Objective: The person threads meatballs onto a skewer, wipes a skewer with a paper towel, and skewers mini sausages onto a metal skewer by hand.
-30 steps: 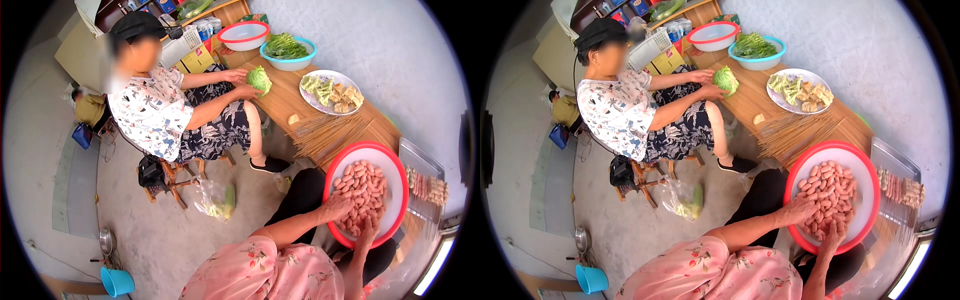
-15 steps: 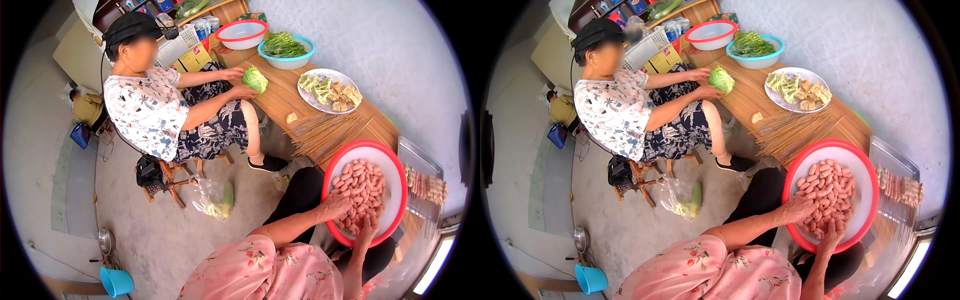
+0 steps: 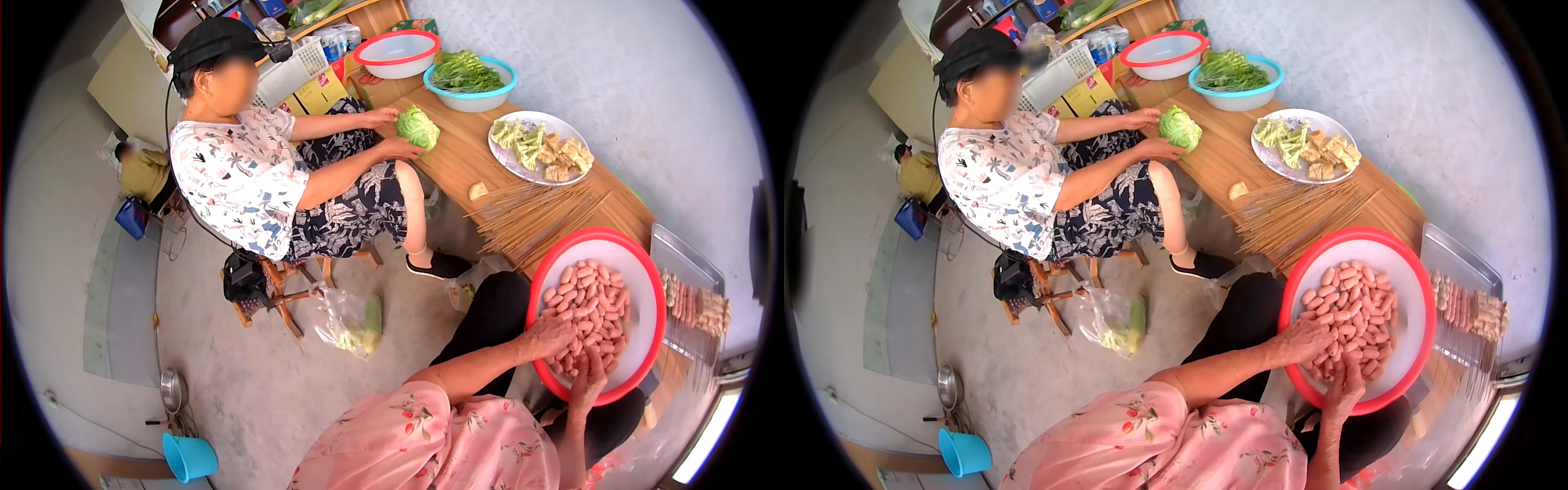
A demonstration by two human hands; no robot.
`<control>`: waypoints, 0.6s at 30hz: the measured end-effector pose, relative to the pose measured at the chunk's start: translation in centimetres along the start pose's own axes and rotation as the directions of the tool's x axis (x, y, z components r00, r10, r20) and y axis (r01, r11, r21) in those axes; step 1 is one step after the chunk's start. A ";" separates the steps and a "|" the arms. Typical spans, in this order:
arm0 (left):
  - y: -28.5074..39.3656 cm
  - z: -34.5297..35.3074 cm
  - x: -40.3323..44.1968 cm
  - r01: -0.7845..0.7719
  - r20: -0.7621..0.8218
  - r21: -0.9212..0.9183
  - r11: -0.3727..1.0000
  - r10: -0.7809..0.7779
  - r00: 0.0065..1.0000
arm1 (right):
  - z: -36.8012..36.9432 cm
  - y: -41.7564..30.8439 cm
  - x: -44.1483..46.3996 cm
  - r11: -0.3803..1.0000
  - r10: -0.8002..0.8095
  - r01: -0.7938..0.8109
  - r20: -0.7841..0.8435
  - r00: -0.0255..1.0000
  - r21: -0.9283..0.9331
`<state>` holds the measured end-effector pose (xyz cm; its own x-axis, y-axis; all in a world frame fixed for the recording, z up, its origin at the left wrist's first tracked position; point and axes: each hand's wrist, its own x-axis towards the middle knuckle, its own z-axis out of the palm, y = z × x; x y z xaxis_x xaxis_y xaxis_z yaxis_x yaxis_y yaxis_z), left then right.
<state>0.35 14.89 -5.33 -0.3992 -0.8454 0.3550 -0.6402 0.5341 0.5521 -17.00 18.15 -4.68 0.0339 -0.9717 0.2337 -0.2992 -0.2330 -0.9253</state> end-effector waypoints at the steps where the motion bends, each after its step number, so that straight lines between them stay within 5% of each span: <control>1: -0.1 0.4 0.0 0.019 0.002 0.016 1.000 -0.019 1.000 | 0.1 -0.7 -0.6 0.990 -0.095 0.103 0.086 0.992 -0.099; 3: 0.2 0.8 0.3 0.027 0.001 0.027 0.999 -0.027 1.000 | -0.1 -1.9 -1.7 0.907 -0.249 0.324 0.277 0.928 -0.268; 6: 0.4 0.0 -0.1 0.006 -0.135 0.107 0.994 0.009 0.991 | -0.3 -2.5 -2.8 0.801 -0.217 0.416 0.439 0.872 -0.430; 9: -0.2 0.0 0.4 0.072 0.036 0.083 0.994 -0.075 0.997 | -0.4 -4.2 -2.7 0.599 -0.196 0.570 0.587 0.785 -0.563; 13: 0.0 -0.1 1.4 -0.047 0.225 0.150 0.988 0.012 0.974 | -0.8 -2.9 -2.4 0.563 -0.248 0.585 0.556 0.793 -0.584; 15: -0.6 0.3 1.3 -0.048 0.296 0.099 0.994 0.016 0.955 | -0.9 -2.0 -2.6 0.634 -0.113 0.512 0.585 0.803 -0.580; 18: 1.2 -1.3 1.7 -0.035 0.129 0.058 0.998 0.027 0.991 | -0.7 -1.6 -3.0 0.617 -0.238 0.536 0.513 0.825 -0.576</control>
<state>-0.23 14.12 -3.05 -0.4980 -0.8244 0.2691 -0.6627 0.5619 0.4950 -17.27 21.43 -3.74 0.5884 -0.7657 0.2599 -0.7155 -0.6428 -0.2737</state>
